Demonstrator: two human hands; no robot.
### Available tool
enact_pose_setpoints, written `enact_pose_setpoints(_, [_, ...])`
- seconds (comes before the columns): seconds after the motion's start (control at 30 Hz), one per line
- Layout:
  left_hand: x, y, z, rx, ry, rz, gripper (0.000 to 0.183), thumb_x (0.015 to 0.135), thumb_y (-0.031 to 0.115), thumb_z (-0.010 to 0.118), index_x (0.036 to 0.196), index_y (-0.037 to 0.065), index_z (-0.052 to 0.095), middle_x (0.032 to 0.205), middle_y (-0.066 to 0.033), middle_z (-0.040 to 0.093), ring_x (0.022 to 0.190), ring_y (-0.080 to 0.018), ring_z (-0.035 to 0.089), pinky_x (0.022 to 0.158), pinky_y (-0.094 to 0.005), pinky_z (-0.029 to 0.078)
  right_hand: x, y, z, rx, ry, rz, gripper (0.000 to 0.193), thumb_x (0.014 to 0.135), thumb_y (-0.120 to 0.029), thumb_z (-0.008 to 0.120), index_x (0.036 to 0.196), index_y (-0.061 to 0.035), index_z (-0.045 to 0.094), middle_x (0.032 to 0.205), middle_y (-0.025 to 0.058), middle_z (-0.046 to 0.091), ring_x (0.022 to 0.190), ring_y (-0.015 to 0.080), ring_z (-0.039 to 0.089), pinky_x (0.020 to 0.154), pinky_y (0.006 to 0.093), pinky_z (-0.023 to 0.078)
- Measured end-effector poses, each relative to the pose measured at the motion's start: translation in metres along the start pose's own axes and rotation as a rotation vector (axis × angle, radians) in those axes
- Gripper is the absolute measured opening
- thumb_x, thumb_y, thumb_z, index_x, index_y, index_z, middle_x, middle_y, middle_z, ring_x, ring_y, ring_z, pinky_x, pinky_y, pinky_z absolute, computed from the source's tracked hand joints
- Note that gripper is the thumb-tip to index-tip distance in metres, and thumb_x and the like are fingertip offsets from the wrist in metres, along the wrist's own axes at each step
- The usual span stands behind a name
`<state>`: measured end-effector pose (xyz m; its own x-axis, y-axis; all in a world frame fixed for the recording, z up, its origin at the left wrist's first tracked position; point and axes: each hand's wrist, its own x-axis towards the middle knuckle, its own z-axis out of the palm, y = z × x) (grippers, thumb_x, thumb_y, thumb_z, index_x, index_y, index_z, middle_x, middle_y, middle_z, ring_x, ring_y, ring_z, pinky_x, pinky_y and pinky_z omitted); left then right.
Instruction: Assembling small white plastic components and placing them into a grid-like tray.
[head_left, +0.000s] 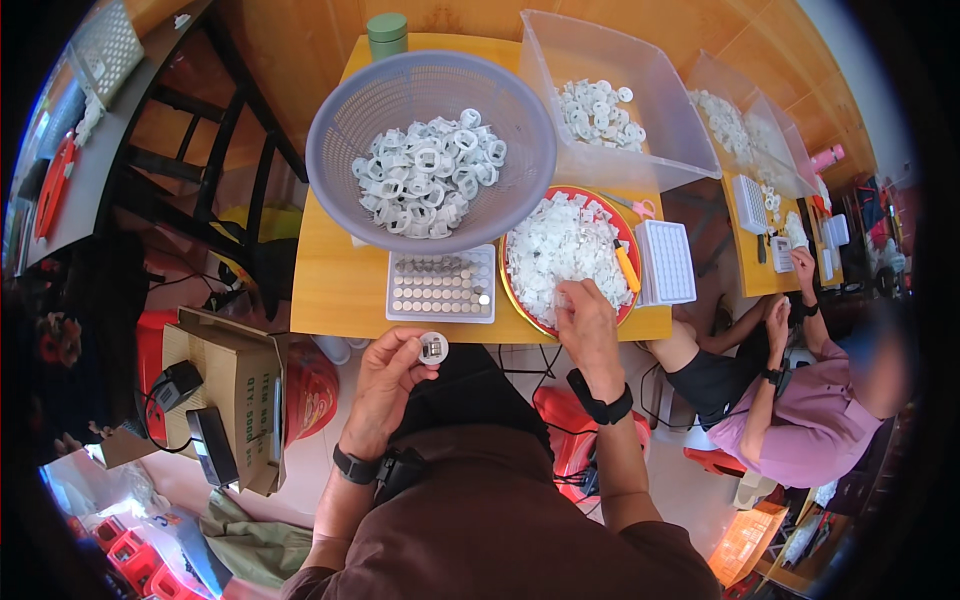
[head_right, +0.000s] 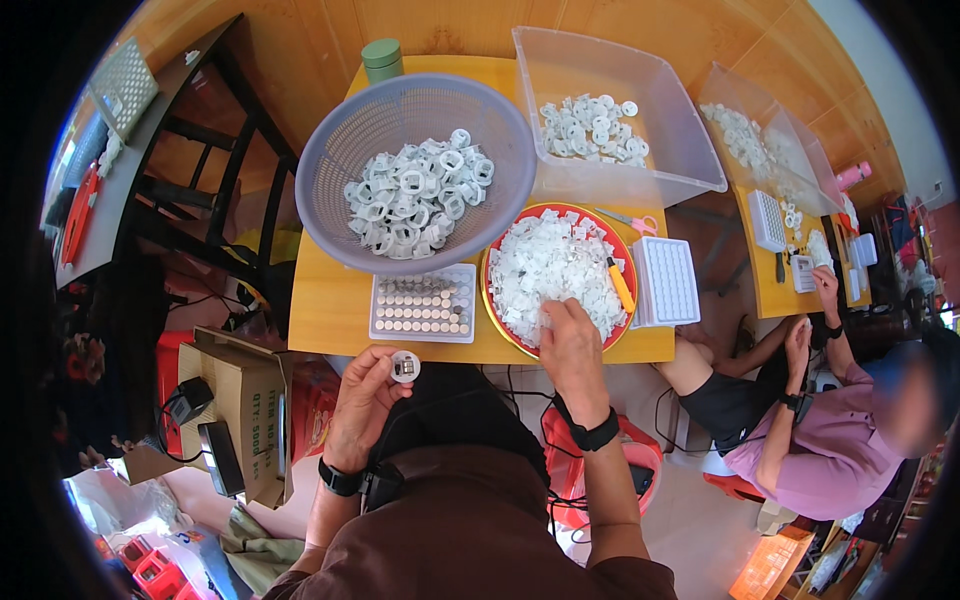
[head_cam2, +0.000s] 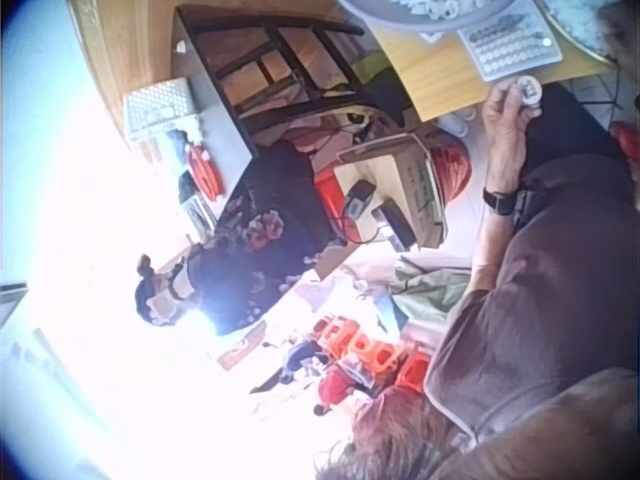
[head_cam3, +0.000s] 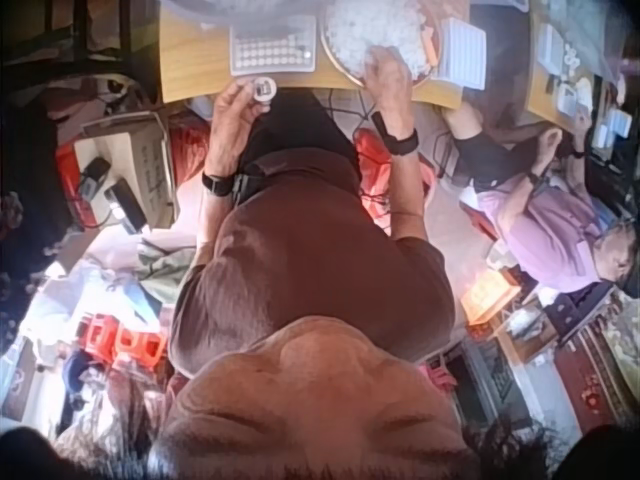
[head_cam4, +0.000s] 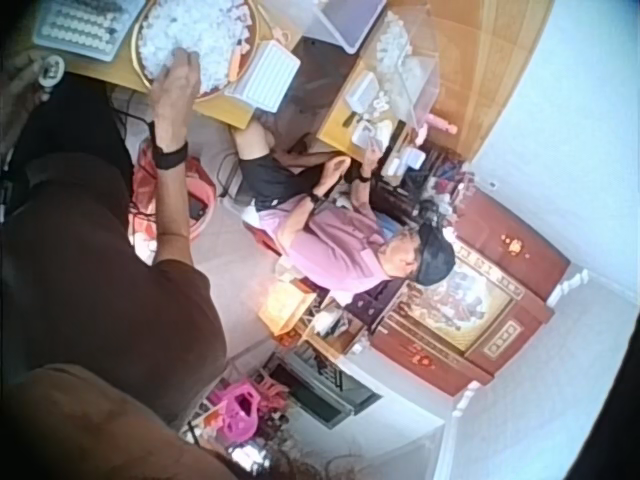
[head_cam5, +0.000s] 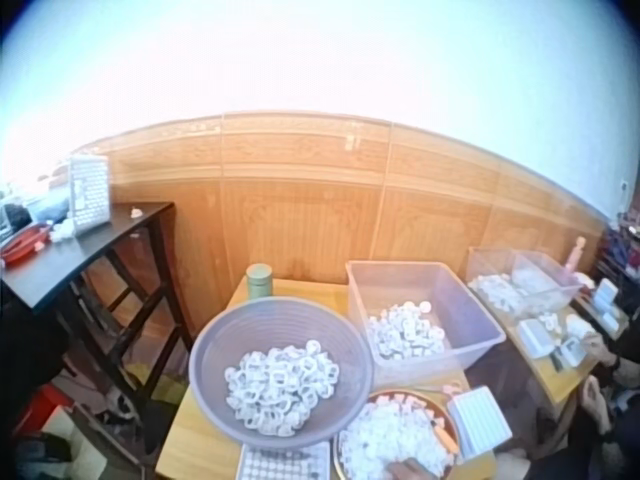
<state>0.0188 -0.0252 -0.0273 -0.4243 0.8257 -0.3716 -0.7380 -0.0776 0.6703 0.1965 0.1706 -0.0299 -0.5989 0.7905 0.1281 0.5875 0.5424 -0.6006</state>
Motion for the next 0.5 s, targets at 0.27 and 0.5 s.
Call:
enact_pose_setpoints(0.27, [-0.003, 0.000, 0.000, 0.009, 0.009, -0.006, 0.017, 0.090, 0.013, 0.054, 0.101, 0.001, 0.059, 0.091, -0.0073, 0.063, 0.075, -0.0109, 0.061, 0.065, -0.0226, 0.053, 0.010, 0.011, -0.007, 0.223, 0.156, 0.143, 0.027, 0.068, 0.009, 0.053, 0.092, -0.0020, 0.061, 0.074, 0.0099, 0.059, 0.064, 0.0184, 0.058, 0.057, 0.0279, 0.045])
enact_pose_setpoints(0.5, [-0.002, -0.003, 0.002, 0.006, -0.003, -0.012, 0.017, 0.090, 0.013, 0.054, 0.101, 0.001, 0.059, 0.090, -0.0073, 0.063, 0.074, -0.0108, 0.061, 0.065, -0.0223, 0.053, 0.013, 0.024, -0.013, 0.819, 0.089, 0.335, 0.020, 0.077, 0.006, 0.056, 0.095, -0.0012, 0.062, 0.079, 0.0003, 0.056, 0.065, 0.0092, 0.059, 0.049, 0.0187, 0.043])
